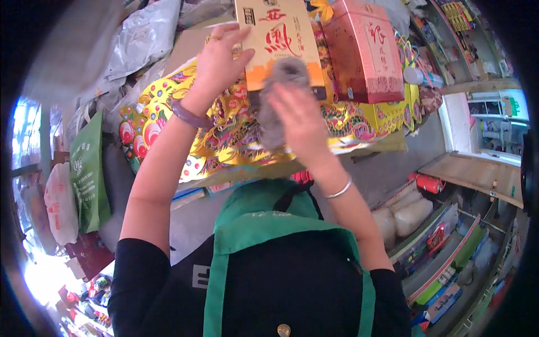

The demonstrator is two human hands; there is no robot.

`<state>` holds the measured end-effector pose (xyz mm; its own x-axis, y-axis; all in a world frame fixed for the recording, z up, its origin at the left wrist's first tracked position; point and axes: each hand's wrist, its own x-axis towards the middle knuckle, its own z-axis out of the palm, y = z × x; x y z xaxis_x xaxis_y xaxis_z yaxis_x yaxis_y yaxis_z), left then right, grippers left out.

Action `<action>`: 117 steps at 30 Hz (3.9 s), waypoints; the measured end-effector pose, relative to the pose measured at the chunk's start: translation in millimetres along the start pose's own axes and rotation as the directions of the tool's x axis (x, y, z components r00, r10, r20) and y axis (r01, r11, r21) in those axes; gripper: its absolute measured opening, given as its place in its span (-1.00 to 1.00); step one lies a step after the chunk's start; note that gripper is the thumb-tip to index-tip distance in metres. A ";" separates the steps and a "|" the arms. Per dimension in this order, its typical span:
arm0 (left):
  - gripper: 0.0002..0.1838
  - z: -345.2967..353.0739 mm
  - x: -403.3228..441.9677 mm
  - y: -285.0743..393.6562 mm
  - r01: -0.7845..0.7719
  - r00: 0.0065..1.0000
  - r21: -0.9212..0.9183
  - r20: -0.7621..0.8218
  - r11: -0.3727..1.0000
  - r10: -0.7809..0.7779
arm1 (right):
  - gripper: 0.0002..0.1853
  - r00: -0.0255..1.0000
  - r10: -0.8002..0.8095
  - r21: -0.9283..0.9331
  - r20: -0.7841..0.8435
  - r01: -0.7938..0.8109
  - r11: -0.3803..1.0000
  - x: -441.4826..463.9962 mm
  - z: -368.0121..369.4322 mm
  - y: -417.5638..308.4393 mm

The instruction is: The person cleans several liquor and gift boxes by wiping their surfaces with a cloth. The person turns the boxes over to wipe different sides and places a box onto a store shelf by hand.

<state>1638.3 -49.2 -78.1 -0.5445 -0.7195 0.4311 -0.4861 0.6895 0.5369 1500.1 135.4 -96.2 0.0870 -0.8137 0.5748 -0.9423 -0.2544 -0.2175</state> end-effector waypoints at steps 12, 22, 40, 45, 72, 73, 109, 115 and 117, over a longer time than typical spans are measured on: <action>-0.50 0.4 4.8 -13.2 -0.037 0.999 0.024 -0.019 0.999 0.038 | -0.47 0.825 0.401 0.331 -0.397 -0.279 0.901 -30.0 23.7 -11.0; -0.53 -3.0 4.2 -15.0 -0.038 0.999 0.017 0.033 0.999 0.037 | -0.72 0.989 0.118 0.248 -0.093 -0.092 0.964 -39.3 103.2 -25.5; -0.49 1.6 5.4 -26.1 -0.049 0.999 -0.017 -0.003 0.999 0.049 | -0.68 0.826 0.481 0.509 -0.293 -0.292 0.810 -11.7 71.9 -35.5; -0.50 5.6 5.0 -26.1 -0.053 0.998 -0.021 -0.018 0.998 0.053 | -0.70 0.647 0.674 0.530 -0.357 -0.454 0.716 -17.1 32.4 12.0; -0.16 -82.3 -55.7 -51.2 0.176 0.984 -0.887 0.152 0.426 -0.089 | -0.42 0.978 0.123 0.266 -0.171 -0.074 0.961 15.5 2.0 -41.9; -0.15 -89.9 -63.1 -58.9 0.161 0.987 -0.866 0.137 0.473 -0.085 | -0.40 0.983 0.114 0.314 -0.147 -0.063 0.947 10.8 8.3 -47.6; -0.50 -144.2 -112.0 34.4 -0.096 0.879 -0.995 -0.080 -0.008 -0.471 | -0.41 0.996 0.033 0.964 -0.089 0.077 0.255 125.7 35.2 -54.2; -0.35 -137.9 -106.7 52.8 -0.004 0.778 -0.978 -0.135 0.210 -0.614 | -0.49 0.837 0.256 0.851 0.484 -0.518 0.084 27.3 146.2 -16.3; -0.31 -139.9 -106.0 52.2 0.005 0.778 -0.981 -0.119 0.195 -0.617 | -0.50 0.864 0.210 0.880 0.458 -0.474 0.033 39.5 138.6 -21.2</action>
<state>1766.3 51.5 5.7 -0.0423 -0.9950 0.0901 0.5733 0.0497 0.8179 1568.4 36.2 -178.2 0.0251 -0.9956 0.0898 0.2117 -0.0825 -0.9738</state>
